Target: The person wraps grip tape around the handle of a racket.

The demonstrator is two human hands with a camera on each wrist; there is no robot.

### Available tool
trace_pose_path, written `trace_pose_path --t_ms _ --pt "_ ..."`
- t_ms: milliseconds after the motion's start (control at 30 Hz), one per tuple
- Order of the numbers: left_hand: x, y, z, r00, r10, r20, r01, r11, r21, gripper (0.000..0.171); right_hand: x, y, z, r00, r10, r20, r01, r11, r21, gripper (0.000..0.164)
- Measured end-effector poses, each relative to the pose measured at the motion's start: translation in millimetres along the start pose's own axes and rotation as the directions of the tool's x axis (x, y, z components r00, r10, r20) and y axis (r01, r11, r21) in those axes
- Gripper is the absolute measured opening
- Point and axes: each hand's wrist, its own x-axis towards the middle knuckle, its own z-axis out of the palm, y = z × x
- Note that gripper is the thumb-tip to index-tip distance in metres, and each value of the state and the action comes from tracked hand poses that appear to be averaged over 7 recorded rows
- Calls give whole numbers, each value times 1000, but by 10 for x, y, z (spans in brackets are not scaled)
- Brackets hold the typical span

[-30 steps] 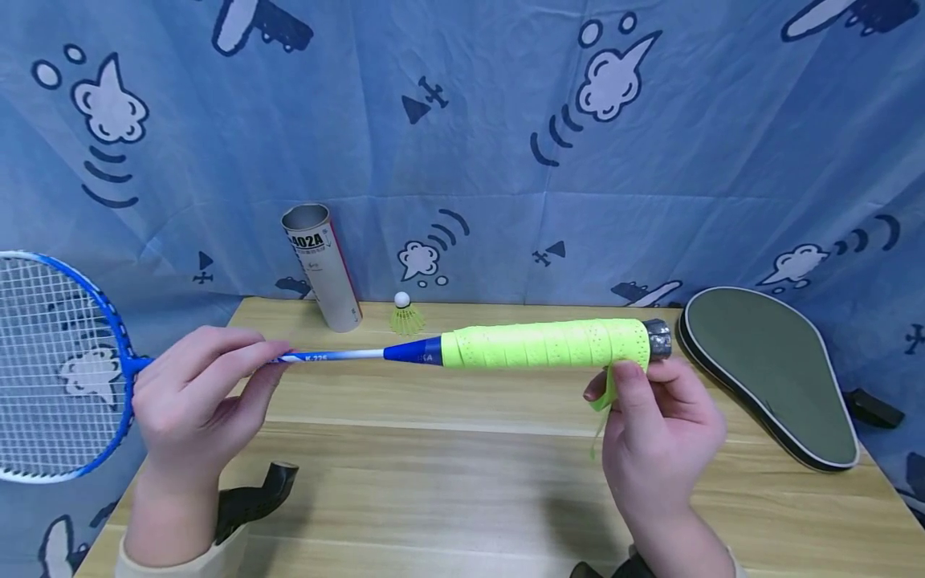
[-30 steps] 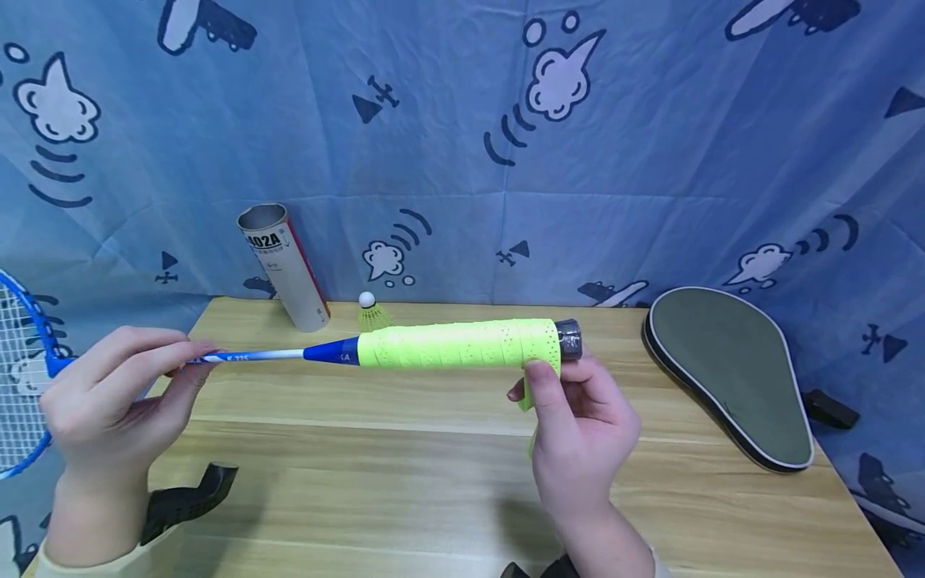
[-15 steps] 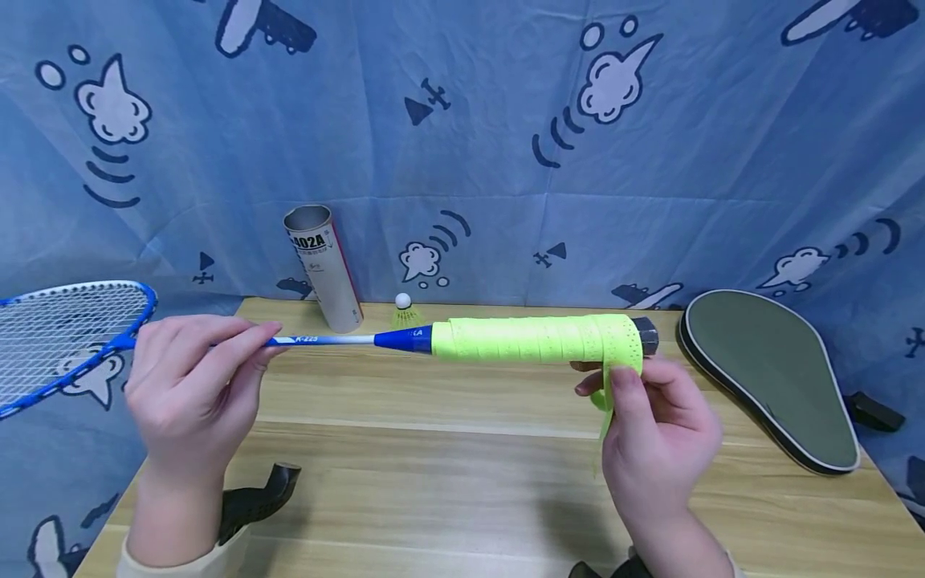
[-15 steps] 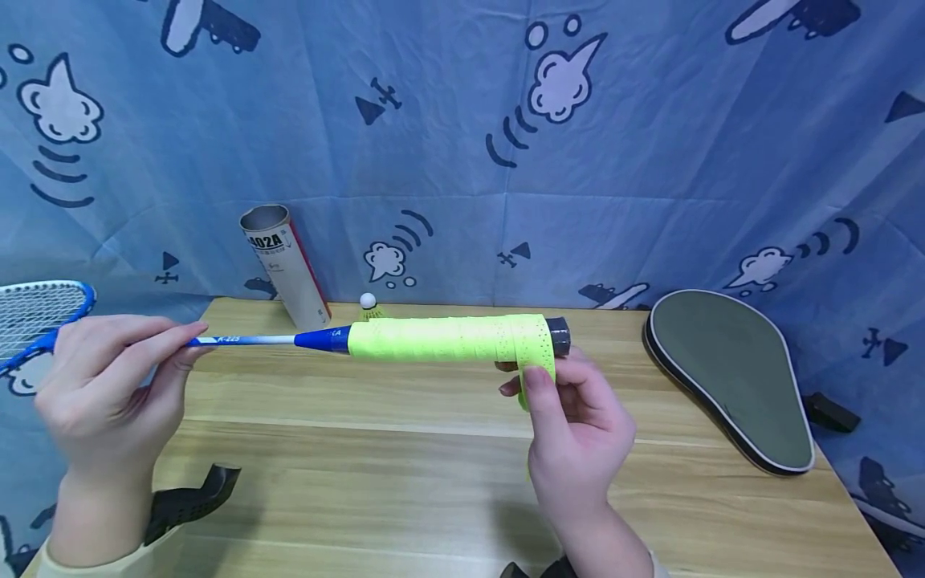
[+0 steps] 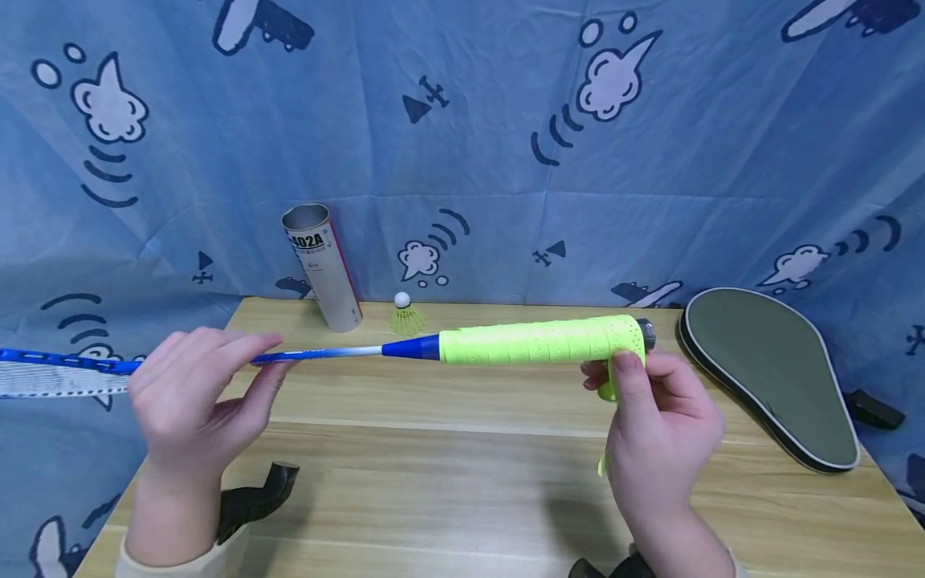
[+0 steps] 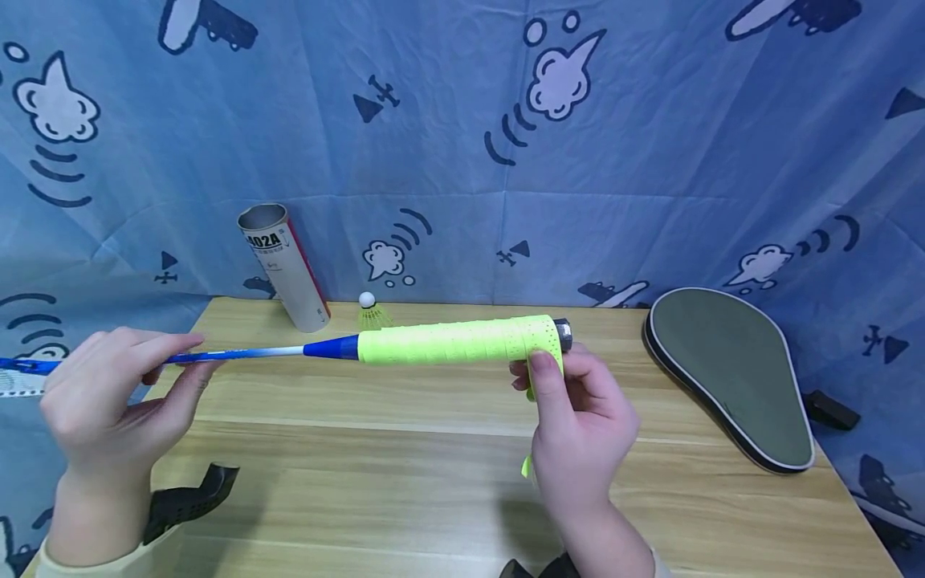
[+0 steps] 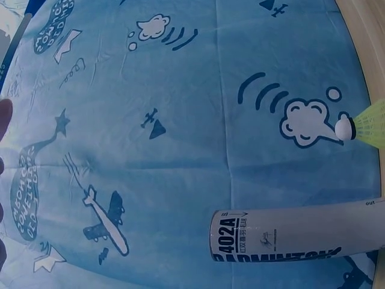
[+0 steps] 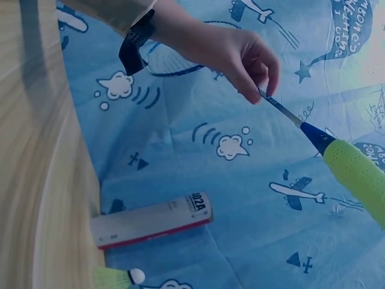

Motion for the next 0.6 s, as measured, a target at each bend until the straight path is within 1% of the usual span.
trace_pose_path --t_ms 100,200,300,367,533,600 --pt "-11 -6 -6 1000 -1 6 1 1000 -6 37 -3 2 -8 1000 -7 6 7 1000 10 6" --pt "-10 -6 -11 1000 -9 14 9 1000 -2 38 -11 7 -13 999 -26 35 24 998 50 3" --pt "-5 -5 -15 1000 -19 16 19 1000 -6 41 -16 11 -15 997 -43 60 38 996 82 5" --pt "2 0 -17 999 -25 20 25 1000 -14 42 -15 11 -14 997 -52 59 49 997 54 5" --pt "9 6 -15 999 -33 35 34 999 -20 44 -13 -2 -15 998 -50 27 51 998 -37 13" --pt "5 4 -13 999 -29 36 30 999 -12 44 -13 2 -16 998 -50 35 51 999 -10 13"
